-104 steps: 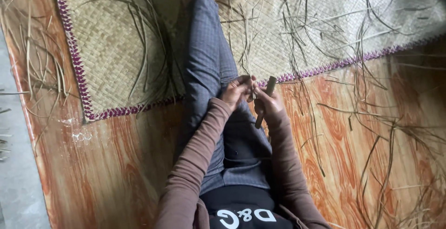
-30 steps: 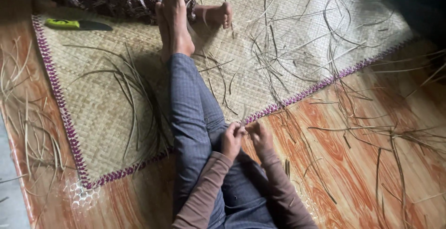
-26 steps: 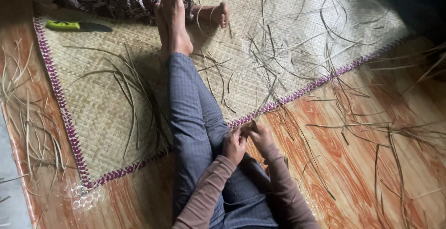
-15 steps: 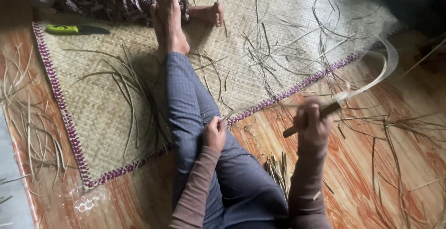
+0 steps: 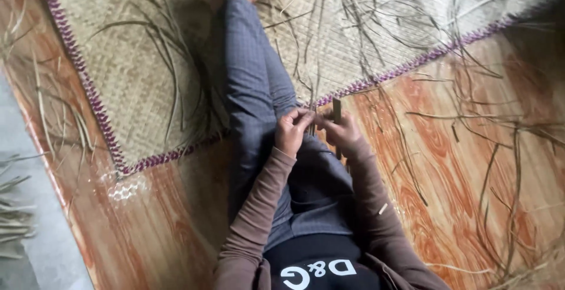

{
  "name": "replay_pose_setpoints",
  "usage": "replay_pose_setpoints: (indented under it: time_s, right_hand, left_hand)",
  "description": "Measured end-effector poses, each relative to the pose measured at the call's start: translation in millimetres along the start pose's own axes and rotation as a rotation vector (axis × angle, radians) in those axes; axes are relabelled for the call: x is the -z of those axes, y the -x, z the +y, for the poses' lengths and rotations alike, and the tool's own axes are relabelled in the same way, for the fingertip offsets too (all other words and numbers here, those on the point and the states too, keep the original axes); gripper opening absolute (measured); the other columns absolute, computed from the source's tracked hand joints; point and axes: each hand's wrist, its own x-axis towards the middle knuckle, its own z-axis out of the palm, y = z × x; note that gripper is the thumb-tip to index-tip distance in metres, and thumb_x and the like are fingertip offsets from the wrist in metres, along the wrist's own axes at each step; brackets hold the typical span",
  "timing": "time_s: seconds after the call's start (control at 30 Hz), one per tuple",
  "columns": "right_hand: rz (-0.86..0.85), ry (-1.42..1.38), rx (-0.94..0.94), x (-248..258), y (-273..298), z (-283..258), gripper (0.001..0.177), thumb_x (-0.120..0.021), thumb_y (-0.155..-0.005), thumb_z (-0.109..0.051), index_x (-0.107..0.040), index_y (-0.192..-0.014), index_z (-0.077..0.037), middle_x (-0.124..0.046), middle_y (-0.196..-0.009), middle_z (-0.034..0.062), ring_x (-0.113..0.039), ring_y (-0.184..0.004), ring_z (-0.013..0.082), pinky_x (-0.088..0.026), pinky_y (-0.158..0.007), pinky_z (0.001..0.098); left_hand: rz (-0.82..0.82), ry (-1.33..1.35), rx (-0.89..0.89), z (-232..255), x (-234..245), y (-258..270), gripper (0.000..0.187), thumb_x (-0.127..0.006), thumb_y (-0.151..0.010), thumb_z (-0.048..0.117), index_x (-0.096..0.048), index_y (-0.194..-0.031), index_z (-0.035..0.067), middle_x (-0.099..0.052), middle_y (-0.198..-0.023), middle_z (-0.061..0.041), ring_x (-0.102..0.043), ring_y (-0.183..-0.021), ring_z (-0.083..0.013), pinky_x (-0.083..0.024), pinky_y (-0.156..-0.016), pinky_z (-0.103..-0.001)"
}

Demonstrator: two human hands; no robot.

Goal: Processing and smoothing natural fiber strips using a wooden hand tool while sitting on the floor

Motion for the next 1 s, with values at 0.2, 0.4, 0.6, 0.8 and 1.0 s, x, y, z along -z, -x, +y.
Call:
replay_pose_setpoints:
  time_s: [0.2, 0.4, 0.6, 0.8, 1.0]
  right_hand:
    - [-0.096, -0.157, 0.019, -3.5, -1.4, 24.9, 0.009, -0.073, -0.089, 0.002, -0.067, -0.090, 0.009, -0.045, -0.044, 0.0117, -0.045, -0.025, 0.0174, -0.035, -0.024, 0.0284]
    - [-0.127, -0.400, 0.000, -9.4, -0.1, 24.1, 0.007, -0.068, -0.090, 0.005, -0.064, -0.093, 0.010, -0.041, -0.047, 0.0108, -0.036, -0.027, 0.0107, -0.034, -0.025, 0.0272]
    - [-0.029, -0.242, 0.081, -20.1, 7.5, 16.8, 0.005, -0.067, -0.091, 0.005, -0.064, -0.088, 0.006, -0.048, -0.053, 0.0102, -0.039, -0.028, 0.0105, -0.035, -0.026, 0.0258]
    - [-0.020, -0.109, 0.132, -25.1, 5.0, 24.0, 0.003, -0.066, -0.089, 0.008, -0.064, -0.088, 0.007, -0.054, -0.057, 0.0138, -0.045, -0.028, 0.0131, -0.033, -0.025, 0.0253]
    - [0.023, -0.087, 0.139, -32.6, 20.6, -15.4, 0.011, -0.074, -0.086, 0.007, -0.065, -0.093, 0.007, -0.056, -0.068, 0.0163, -0.049, -0.029, 0.0157, -0.035, -0.025, 0.0264]
  left_hand:
    - [-0.006, 0.176, 0.012, 26.0, 3.9, 14.0, 0.004, -0.077, -0.091, 0.016, -0.078, -0.089, 0.013, -0.074, -0.075, -0.006, -0.067, -0.087, -0.0095, -0.055, -0.086, -0.032]
    - [-0.030, 0.726, 0.253, -12.8, -5.0, 4.0, 0.004, -0.074, -0.093, 0.007, -0.073, -0.089, 0.009, -0.071, -0.079, -0.004, -0.073, -0.077, -0.0149, -0.060, -0.075, -0.026]
    - [-0.001, 0.493, 0.194, -6.6, -2.5, 3.1, 0.006, -0.079, -0.089, 0.010, -0.074, -0.090, 0.006, -0.073, -0.074, -0.011, -0.074, -0.070, -0.0155, -0.062, -0.065, -0.027]
    - [0.053, 0.236, 0.127, 8.2, 0.3, 5.5, 0.013, -0.077, -0.089, 0.023, -0.076, -0.086, 0.011, -0.070, -0.064, -0.007, -0.068, -0.065, -0.0115, -0.057, -0.061, -0.027]
    - [0.124, -0.114, -0.072, 42.2, 3.9, 21.1, 0.013, -0.079, -0.091, 0.029, -0.074, -0.086, 0.017, -0.071, -0.066, -0.009, -0.074, -0.071, -0.0232, -0.058, -0.062, -0.034]
